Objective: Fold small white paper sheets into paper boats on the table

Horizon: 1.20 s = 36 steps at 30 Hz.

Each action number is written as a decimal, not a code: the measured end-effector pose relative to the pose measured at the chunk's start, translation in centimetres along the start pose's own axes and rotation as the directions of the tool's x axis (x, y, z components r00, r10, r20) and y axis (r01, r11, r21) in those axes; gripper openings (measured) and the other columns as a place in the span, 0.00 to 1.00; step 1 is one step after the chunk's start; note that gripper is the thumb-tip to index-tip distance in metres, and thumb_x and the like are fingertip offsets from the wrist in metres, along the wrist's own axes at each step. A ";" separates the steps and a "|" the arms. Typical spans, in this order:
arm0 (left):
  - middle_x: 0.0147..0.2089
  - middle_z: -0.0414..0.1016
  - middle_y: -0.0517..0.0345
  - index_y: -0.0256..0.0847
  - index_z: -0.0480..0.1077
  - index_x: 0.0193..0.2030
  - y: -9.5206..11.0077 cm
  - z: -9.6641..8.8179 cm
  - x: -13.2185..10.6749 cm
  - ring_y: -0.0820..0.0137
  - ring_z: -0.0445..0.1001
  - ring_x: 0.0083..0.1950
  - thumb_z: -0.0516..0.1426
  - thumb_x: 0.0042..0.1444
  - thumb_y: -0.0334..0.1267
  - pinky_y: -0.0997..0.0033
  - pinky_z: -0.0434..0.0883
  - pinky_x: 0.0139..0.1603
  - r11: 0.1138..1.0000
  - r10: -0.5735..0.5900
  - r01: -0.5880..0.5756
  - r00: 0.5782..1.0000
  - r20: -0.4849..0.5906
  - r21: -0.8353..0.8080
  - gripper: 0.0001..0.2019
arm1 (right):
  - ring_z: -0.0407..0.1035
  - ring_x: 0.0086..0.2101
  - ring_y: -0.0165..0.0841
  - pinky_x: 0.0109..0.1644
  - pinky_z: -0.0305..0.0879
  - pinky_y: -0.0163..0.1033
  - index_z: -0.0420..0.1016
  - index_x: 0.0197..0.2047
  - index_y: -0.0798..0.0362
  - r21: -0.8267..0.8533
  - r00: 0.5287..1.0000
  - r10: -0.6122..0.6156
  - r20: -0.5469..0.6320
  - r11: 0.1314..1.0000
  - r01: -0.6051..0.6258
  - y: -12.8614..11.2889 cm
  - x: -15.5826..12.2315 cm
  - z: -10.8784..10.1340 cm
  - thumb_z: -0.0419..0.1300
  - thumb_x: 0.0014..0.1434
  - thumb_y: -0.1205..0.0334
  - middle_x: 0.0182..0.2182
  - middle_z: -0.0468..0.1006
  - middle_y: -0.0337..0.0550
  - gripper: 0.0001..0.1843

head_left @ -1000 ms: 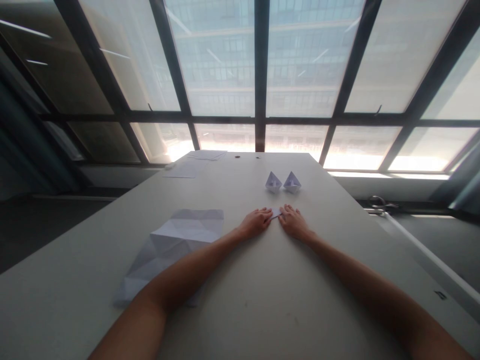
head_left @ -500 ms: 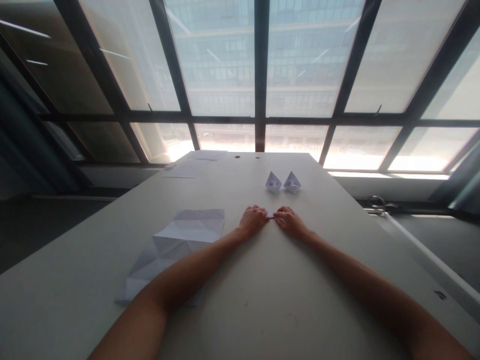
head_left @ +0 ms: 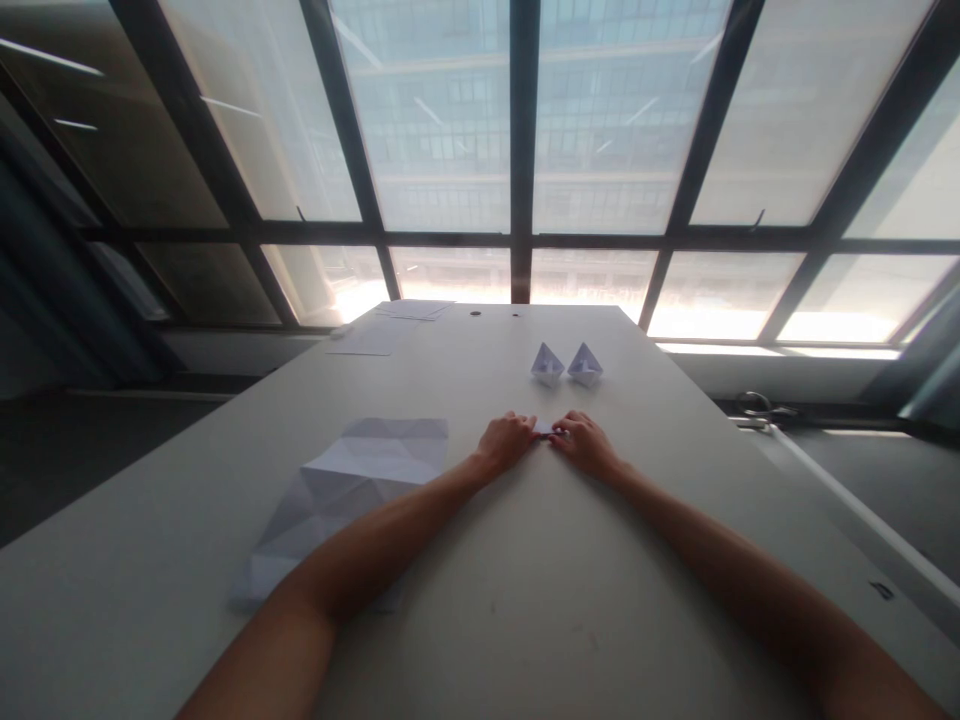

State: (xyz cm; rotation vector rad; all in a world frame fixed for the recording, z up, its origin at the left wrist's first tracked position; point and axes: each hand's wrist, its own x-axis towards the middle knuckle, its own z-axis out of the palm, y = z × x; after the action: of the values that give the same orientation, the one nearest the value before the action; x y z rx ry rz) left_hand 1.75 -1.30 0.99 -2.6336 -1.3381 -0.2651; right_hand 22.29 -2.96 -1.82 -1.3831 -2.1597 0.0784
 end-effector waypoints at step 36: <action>0.40 0.77 0.50 0.39 0.73 0.48 1.2 -0.3 -0.4 0.64 0.78 0.41 0.50 0.67 0.37 0.66 0.73 0.44 0.981 0.023 -0.041 0.995 -0.096 -0.189 0.11 | 0.71 0.30 0.33 0.36 0.67 0.37 0.70 0.56 0.51 0.335 0.981 0.137 -0.136 0.938 -0.085 0.7 0.4 0.9 0.60 0.58 0.57 0.31 0.78 0.40 0.22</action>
State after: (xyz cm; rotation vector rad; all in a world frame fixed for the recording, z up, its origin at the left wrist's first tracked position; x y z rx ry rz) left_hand 2.43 -2.39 1.12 -2.7548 -1.2992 -0.5308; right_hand 22.31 -2.05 -2.58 -1.2693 -1.8389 0.3454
